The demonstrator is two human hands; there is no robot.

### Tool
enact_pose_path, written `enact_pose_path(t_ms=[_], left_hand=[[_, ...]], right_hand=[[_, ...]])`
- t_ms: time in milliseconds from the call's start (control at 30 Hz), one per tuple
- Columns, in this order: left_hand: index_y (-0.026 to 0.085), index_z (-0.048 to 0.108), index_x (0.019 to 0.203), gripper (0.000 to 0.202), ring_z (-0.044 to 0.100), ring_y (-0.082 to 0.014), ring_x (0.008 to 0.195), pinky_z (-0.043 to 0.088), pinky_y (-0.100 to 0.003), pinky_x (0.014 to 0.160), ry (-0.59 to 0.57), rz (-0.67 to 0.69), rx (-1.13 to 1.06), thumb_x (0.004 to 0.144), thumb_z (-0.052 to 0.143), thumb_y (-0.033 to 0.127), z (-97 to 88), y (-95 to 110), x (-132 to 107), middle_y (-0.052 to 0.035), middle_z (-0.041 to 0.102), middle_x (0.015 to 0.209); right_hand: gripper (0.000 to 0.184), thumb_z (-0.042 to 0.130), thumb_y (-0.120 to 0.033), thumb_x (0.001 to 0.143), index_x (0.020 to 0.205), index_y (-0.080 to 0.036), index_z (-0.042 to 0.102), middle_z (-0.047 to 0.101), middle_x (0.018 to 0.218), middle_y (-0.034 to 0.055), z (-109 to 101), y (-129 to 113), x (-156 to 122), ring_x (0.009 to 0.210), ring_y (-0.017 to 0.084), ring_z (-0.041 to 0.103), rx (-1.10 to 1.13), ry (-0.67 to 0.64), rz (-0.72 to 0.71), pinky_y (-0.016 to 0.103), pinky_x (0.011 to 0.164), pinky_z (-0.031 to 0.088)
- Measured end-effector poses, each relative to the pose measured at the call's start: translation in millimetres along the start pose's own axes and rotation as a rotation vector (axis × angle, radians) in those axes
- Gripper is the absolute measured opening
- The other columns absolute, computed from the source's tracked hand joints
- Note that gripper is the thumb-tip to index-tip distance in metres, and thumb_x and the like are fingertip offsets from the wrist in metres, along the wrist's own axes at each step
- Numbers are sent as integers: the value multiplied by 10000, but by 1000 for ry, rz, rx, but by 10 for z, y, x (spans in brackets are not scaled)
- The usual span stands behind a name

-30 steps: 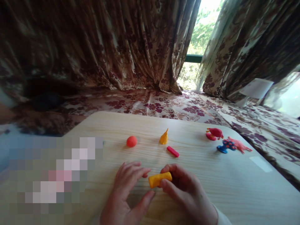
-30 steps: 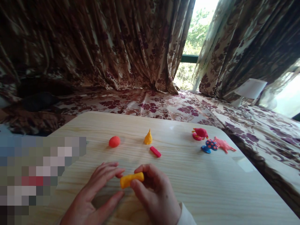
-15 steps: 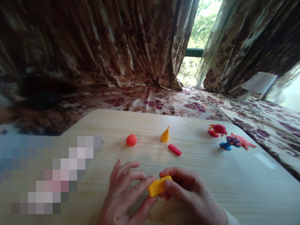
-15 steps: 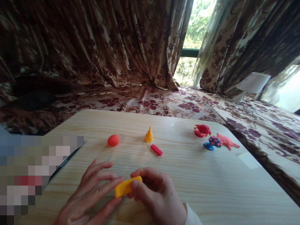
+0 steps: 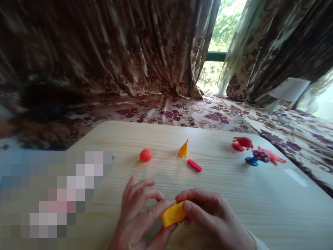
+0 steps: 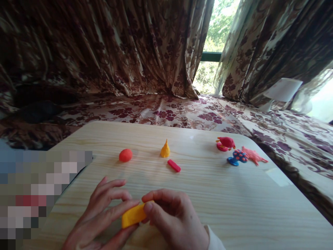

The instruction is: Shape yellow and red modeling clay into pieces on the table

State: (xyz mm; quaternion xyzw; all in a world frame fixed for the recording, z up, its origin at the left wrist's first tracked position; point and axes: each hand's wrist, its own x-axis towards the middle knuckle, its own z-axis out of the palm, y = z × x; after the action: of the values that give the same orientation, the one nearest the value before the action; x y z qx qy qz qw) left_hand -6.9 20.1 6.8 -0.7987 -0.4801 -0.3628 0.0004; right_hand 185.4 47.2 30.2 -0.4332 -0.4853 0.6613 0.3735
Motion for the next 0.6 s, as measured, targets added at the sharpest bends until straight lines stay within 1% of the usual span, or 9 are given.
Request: enact_pose_path(t_ms=[167,333,433,600], left_hand=[[329,598,1099,338,493,-229,1160,283,-493,1097,14,-10,-1,776,630,235,-4,11,0,-12,619,979],[335,609,1090,344,503,-237,1150,269,-500,1102,-3,5,-1,765,635,227,-24,14,2,-11,620,967],[340,617,1079,329,505,-229,1143,256,-493,1108,-5,7,-1,772,629,224,-23,7,0,-5,622,947],[307,618,1083,338,517,-221,1127,264,-474,1107,22,10,20,758,639,215,-10,9,16,-10,613,965]], right_hand=[[343,715,-509,722,807,-177,708,693,731,37,-20,-26,9,676,160,643,-43,6,-25,241,641,530],[360,723,-523,701,797,-176,707,693,726,43,-31,-9,35,671,171,646,-48,-33,-31,248,628,537],[363,711,-528,712,803,-177,706,694,729,45,-38,6,38,679,174,648,-53,-27,-30,254,637,539],[367,707,-522,724,828,-170,704,698,748,49,-43,10,24,704,172,648,-62,-24,-12,248,664,535]])
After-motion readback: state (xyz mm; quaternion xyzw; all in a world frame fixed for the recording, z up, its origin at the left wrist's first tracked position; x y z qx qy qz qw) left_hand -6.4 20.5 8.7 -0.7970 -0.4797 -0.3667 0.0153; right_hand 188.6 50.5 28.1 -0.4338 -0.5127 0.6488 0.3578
